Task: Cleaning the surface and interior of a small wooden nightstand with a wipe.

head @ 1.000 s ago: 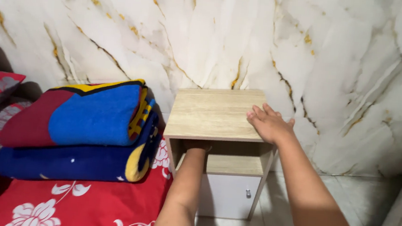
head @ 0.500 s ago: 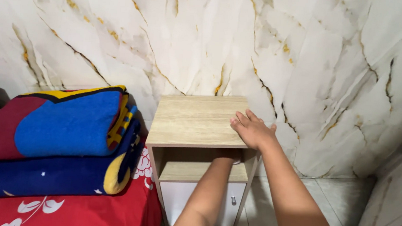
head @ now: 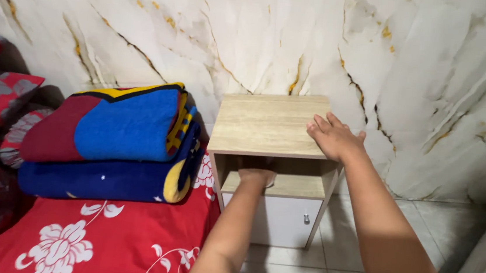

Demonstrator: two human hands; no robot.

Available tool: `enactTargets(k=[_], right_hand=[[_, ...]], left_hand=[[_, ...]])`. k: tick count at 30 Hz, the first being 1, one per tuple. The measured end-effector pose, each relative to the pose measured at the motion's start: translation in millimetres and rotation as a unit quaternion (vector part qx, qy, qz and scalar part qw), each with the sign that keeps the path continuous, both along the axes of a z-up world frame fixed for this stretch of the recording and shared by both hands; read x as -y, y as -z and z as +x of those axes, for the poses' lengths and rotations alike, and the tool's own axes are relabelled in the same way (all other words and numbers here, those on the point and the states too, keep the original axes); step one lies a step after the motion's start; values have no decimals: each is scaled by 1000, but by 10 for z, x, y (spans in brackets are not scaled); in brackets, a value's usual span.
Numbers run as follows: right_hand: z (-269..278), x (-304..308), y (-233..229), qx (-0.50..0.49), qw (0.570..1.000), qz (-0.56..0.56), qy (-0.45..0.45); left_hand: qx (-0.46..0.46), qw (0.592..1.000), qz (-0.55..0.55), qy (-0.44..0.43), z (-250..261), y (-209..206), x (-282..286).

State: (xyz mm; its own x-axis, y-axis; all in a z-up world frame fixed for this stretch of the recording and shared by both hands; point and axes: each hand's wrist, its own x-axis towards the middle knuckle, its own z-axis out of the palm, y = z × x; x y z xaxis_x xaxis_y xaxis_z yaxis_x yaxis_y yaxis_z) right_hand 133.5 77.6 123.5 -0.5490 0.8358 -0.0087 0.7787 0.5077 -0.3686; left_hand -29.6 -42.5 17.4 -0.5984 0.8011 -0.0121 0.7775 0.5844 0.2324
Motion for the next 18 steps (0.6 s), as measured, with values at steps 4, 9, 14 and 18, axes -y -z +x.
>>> enactTargets(k=[4, 9, 14, 18], right_hand=[[9, 38, -16, 9, 1000, 6, -1], [15, 20, 6, 5, 1000, 16, 3], [32, 9, 2, 3, 1000, 27, 2], [24, 12, 16, 2, 1000, 24, 4]], left_hand=[[4, 998, -53, -24, -308, 288, 193], [3, 993, -120, -19, -169, 290, 467], [-57, 995, -85, -4, 84, 431, 505], [-65, 993, -95, 32, 418, 337, 463]])
